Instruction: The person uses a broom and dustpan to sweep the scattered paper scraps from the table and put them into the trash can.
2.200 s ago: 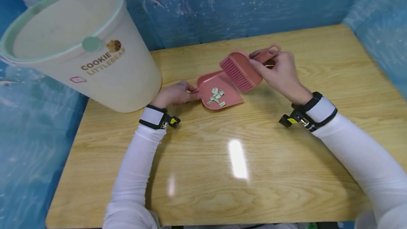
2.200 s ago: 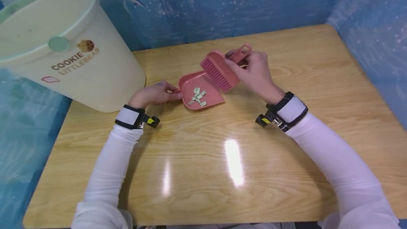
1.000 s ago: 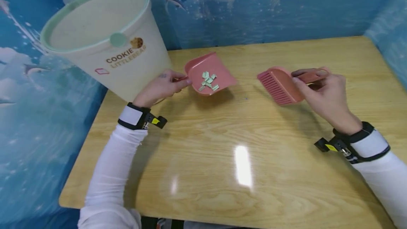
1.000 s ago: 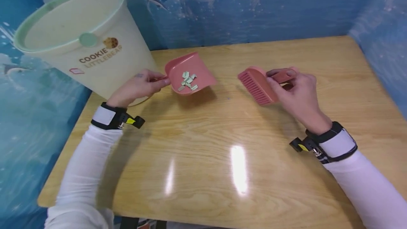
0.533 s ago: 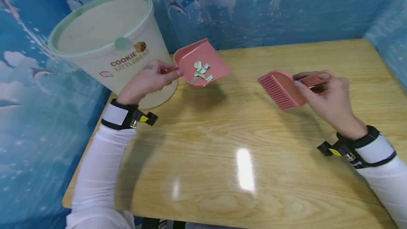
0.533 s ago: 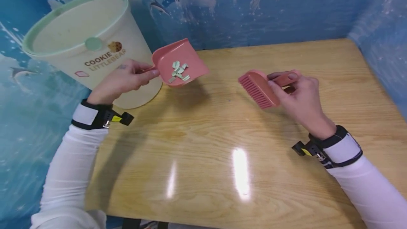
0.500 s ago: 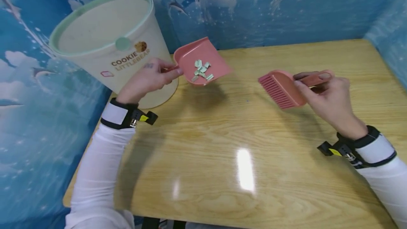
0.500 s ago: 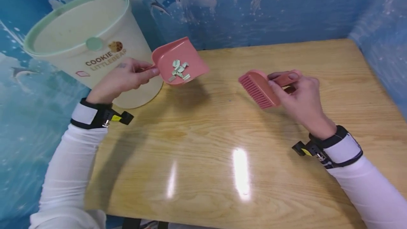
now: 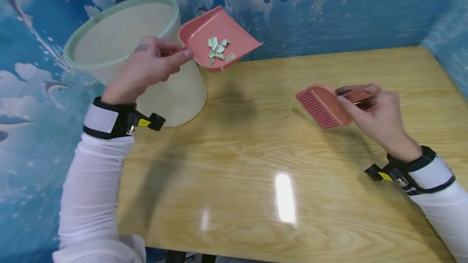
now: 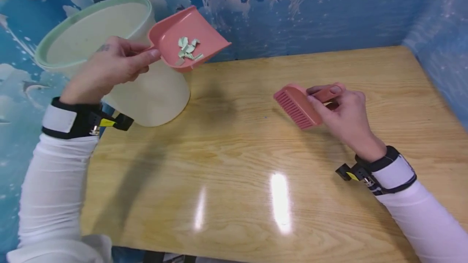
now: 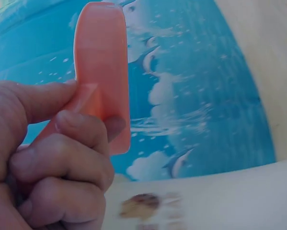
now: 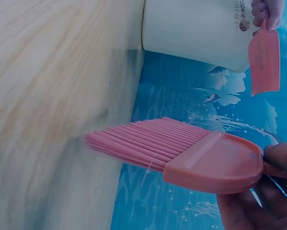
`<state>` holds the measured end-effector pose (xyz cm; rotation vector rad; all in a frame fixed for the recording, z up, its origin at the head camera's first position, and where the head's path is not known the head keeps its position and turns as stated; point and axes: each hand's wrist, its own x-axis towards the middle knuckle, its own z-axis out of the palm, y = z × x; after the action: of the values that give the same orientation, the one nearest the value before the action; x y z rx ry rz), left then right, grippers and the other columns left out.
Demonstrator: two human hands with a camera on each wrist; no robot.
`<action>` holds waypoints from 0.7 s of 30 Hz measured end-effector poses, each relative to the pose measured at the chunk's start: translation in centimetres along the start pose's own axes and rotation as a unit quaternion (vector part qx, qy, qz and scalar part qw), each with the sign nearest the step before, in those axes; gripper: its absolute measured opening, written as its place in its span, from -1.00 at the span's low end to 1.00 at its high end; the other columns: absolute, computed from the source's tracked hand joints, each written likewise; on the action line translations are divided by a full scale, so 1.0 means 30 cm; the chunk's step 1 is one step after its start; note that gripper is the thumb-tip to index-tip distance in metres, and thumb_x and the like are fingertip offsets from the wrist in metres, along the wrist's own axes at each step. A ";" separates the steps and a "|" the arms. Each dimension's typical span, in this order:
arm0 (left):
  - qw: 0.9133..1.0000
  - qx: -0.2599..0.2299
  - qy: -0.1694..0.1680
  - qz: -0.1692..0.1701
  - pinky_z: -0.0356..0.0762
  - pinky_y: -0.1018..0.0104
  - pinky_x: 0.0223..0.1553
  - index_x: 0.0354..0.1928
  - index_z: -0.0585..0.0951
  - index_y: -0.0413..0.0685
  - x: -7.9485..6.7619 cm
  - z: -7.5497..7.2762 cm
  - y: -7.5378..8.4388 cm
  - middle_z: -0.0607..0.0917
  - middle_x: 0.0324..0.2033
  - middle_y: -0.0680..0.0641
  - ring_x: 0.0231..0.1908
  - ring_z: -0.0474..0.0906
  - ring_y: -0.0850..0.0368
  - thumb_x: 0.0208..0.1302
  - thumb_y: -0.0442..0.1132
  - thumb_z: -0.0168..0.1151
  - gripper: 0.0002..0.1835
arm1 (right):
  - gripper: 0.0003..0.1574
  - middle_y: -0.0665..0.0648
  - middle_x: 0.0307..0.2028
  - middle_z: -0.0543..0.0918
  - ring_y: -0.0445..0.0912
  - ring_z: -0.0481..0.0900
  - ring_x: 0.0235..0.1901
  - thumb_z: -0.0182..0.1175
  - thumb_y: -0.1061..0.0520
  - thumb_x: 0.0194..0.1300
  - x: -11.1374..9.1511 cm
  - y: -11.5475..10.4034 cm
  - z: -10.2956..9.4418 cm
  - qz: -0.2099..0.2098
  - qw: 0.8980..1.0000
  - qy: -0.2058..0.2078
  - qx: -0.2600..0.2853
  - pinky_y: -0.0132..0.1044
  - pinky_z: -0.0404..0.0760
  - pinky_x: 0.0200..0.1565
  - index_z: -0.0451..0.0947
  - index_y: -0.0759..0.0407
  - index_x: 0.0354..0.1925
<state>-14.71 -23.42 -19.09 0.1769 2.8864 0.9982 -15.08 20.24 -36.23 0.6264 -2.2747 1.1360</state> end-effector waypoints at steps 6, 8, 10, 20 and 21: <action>0.999 -0.010 0.041 -0.013 0.14 0.26 -0.61 0.10 0.62 0.02 -0.024 -0.078 0.034 0.41 -0.54 -0.06 -0.58 0.24 0.04 0.30 0.23 0.08 -0.46 | -0.72 0.07 -0.33 0.74 -0.57 0.50 -0.55 0.35 0.34 0.10 0.012 0.000 0.000 -0.013 1.000 0.000 -0.013 -0.76 0.37 -0.49 0.72 0.26 -0.15; 0.998 -0.017 0.053 -0.016 0.12 0.26 -0.62 0.13 0.60 0.00 -0.030 -0.100 0.041 0.40 -0.52 -0.07 -0.59 0.22 0.06 0.30 0.22 0.10 -0.45 | -0.72 -0.04 -0.32 0.73 -0.56 0.50 -0.55 0.35 0.34 0.09 0.013 0.000 0.001 -0.012 1.000 0.001 -0.010 -0.76 0.36 -0.50 0.72 0.27 -0.15; 0.997 -0.021 0.066 -0.018 0.13 0.29 -0.59 0.13 0.60 -0.02 -0.035 -0.125 0.045 0.38 -0.51 -0.06 -0.57 0.22 0.08 0.29 0.20 0.11 -0.45 | -0.72 -0.27 -0.31 0.67 -0.56 0.50 -0.56 0.35 0.34 0.09 0.012 0.001 0.001 -0.008 1.000 0.002 -0.003 -0.76 0.36 -0.51 0.72 0.27 -0.15; 0.987 -0.048 0.129 -0.082 0.15 0.49 -0.63 0.20 0.54 0.05 -0.040 -0.262 -0.026 0.40 -0.32 -0.01 -0.47 0.22 0.14 0.08 0.28 0.15 -0.30 | -0.72 0.20 -0.34 0.74 -0.60 0.48 -0.54 0.36 0.32 0.09 0.011 0.010 0.007 -0.013 1.000 -0.004 -0.021 -0.77 0.37 -0.50 0.73 0.25 -0.15; 0.986 -0.049 0.131 -0.088 0.15 0.49 -0.65 0.21 0.54 0.05 -0.037 -0.274 -0.039 0.40 -0.31 0.00 -0.48 0.22 0.15 0.06 0.29 0.14 -0.28 | -0.72 0.12 -0.33 0.75 -0.60 0.48 -0.54 0.36 0.32 0.10 0.009 0.012 0.006 -0.013 1.000 -0.005 -0.021 -0.77 0.37 -0.50 0.73 0.25 -0.15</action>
<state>-14.67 -29.48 -13.34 -0.2316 3.0027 1.2081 -15.55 20.24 -36.37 0.6435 -2.2860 1.0734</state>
